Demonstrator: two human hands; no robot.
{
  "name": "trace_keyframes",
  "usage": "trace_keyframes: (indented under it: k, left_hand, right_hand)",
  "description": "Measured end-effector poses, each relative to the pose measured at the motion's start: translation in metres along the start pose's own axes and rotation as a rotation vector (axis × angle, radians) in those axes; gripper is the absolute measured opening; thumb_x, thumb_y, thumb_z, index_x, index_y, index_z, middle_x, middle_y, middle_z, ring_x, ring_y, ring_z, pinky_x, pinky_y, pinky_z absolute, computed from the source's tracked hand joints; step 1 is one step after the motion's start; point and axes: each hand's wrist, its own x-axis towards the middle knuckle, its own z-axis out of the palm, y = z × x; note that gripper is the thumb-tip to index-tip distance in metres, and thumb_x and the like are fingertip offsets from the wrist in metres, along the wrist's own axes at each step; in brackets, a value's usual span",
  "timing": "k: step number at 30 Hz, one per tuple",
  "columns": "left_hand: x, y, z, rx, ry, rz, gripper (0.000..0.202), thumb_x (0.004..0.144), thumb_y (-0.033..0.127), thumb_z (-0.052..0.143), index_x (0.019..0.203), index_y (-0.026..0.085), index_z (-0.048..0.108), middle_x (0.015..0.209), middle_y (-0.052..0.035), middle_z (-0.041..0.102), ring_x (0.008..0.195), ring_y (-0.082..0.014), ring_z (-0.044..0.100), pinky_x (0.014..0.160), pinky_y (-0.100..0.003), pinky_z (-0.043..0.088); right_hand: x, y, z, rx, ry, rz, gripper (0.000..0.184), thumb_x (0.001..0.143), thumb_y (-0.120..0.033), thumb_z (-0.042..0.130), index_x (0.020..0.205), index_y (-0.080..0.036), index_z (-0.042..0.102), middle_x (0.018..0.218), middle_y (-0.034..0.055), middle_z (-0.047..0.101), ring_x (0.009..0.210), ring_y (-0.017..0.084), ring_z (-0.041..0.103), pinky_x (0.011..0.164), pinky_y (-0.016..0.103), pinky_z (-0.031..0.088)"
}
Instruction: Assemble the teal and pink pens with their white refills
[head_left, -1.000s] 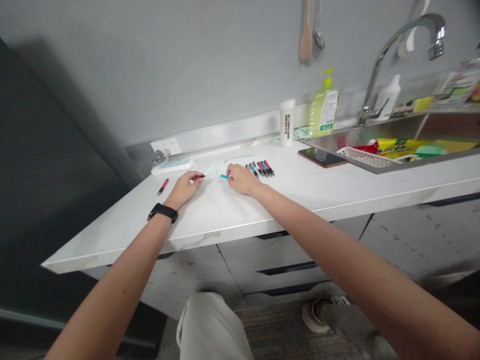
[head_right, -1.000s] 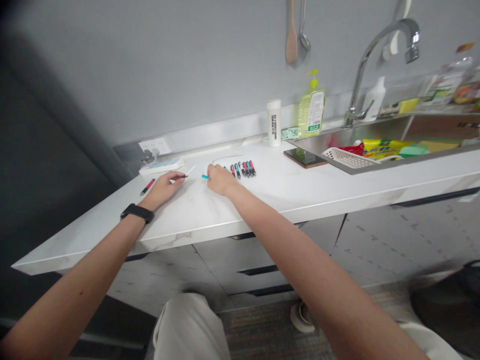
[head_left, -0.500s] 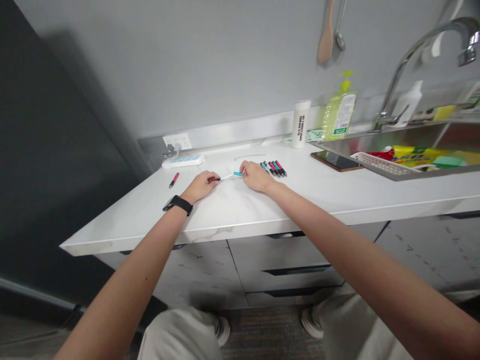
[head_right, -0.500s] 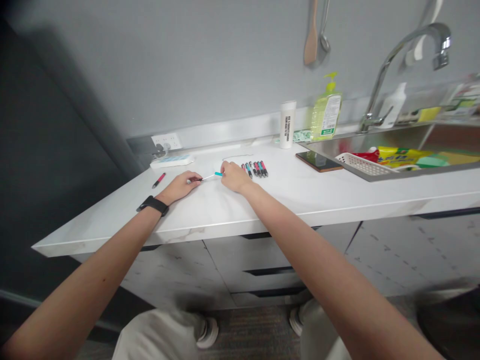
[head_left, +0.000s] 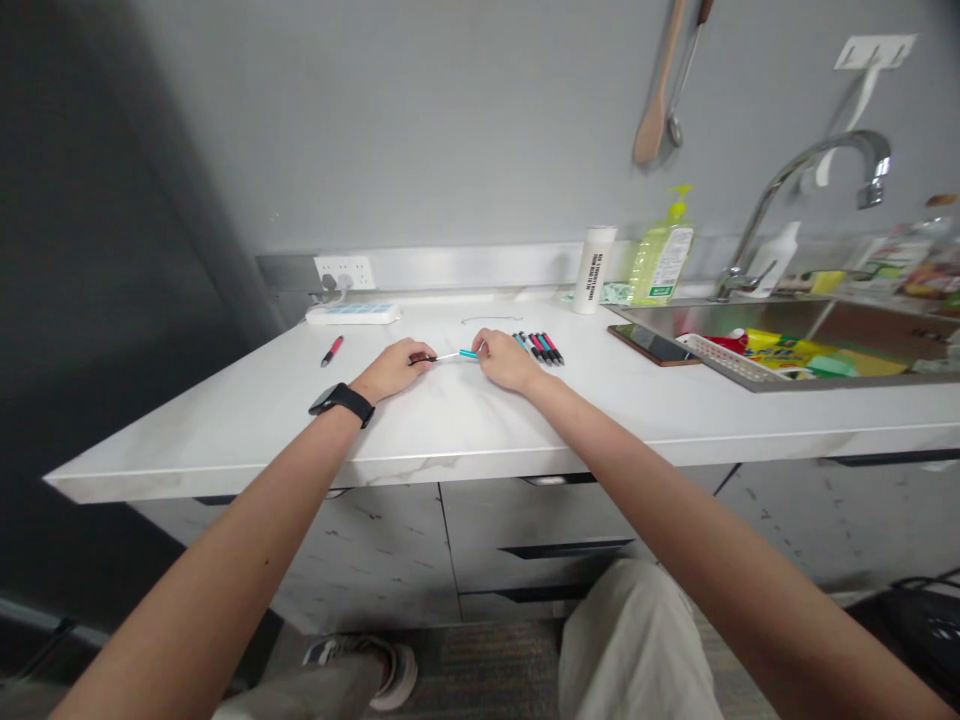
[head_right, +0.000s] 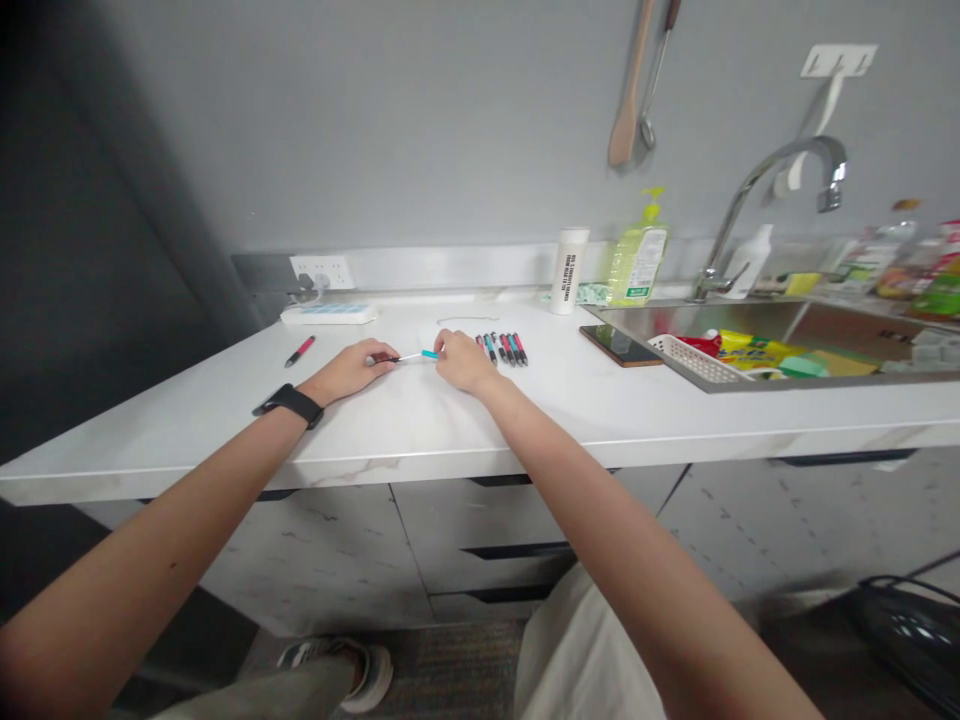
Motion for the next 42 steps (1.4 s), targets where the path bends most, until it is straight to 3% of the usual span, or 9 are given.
trace_keyframes:
  k: [9,14,20,24,28,35,38,42]
  left_hand:
    - [0.002,0.0,-0.001,-0.097,0.011,-0.007,0.027,0.073,0.037,0.059,0.088,0.018,0.069,0.089,-0.0068,0.067,0.085,-0.0208,0.059,0.083,-0.035,0.046]
    - [0.001,0.012,-0.003,-0.282,-0.065,-0.038,0.027,0.068,0.036,0.067,0.088,0.018,0.069,0.082,-0.0049,0.068,0.079,-0.0178,0.059,0.082,-0.034,0.046]
    - [-0.005,0.016,-0.007,-0.565,-0.086,-0.223,0.028,0.059,0.033,0.079,0.074,0.015,0.064,0.068,-0.0012,0.064,0.058,-0.0112,0.056,0.066,-0.029,0.047]
    - [-0.008,0.018,-0.01,-0.738,-0.068,-0.255,0.03,0.059,0.028,0.08,0.083,0.015,0.068,0.074,-0.003,0.068,0.07,-0.0137,0.063,0.076,-0.03,0.05]
    - [-0.006,0.018,-0.007,-0.902,-0.064,-0.292,0.033,0.059,0.024,0.081,0.086,0.014,0.066,0.084,-0.0058,0.071,0.08,-0.0167,0.067,0.083,-0.032,0.051]
    - [-0.001,0.006,-0.007,-0.875,-0.001,-0.307,0.03,0.065,0.034,0.079,0.081,0.014,0.063,0.08,-0.0063,0.07,0.063,-0.0117,0.064,0.058,-0.023,0.046]
    - [-0.002,0.004,-0.008,-0.865,0.028,-0.312,0.032,0.065,0.038,0.078,0.08,0.015,0.063,0.076,-0.0058,0.07,0.061,-0.0113,0.062,0.055,-0.022,0.043]
    - [-0.005,0.004,-0.008,-0.858,0.023,-0.29,0.032,0.064,0.037,0.078,0.082,0.015,0.062,0.077,-0.0057,0.07,0.063,-0.0116,0.063,0.056,-0.022,0.042]
  right_hand:
    - [0.001,-0.002,-0.002,0.011,0.034,-0.017,0.021,0.081,-0.007,0.046,0.092,-0.016,0.061,0.093,0.009,0.061,0.088,0.019,0.056,0.082,0.029,0.042]
    - [0.002,-0.001,0.0,0.051,0.036,-0.043,0.022,0.08,-0.005,0.046,0.088,-0.016,0.063,0.091,0.0072,0.062,0.086,0.017,0.057,0.083,0.029,0.042]
    - [0.012,0.0,0.007,0.45,0.081,0.1,0.012,0.077,-0.008,0.056,0.084,-0.016,0.059,0.078,-0.0002,0.061,0.073,0.011,0.058,0.075,0.025,0.047]
    - [0.015,0.002,0.004,0.729,0.122,0.267,0.009,0.078,-0.015,0.062,0.079,-0.017,0.053,0.072,-0.0019,0.058,0.061,0.009,0.057,0.059,0.021,0.047]
    - [0.012,0.003,-0.001,0.893,0.231,0.299,0.014,0.078,-0.015,0.064,0.077,-0.016,0.051,0.077,-0.0009,0.059,0.06,0.006,0.058,0.054,0.017,0.047]
    - [0.008,-0.004,-0.004,1.018,0.177,0.293,0.013,0.075,-0.005,0.061,0.075,-0.016,0.055,0.078,-0.0011,0.057,0.068,0.008,0.06,0.058,0.019,0.051]
    - [0.008,-0.005,-0.003,1.002,0.162,0.272,0.02,0.069,0.002,0.06,0.075,-0.016,0.056,0.079,-0.0018,0.057,0.07,0.008,0.058,0.061,0.02,0.053]
    - [0.009,-0.004,-0.002,0.983,0.147,0.263,0.018,0.073,0.0,0.06,0.075,-0.017,0.053,0.073,-0.0024,0.057,0.068,0.009,0.061,0.058,0.019,0.052]
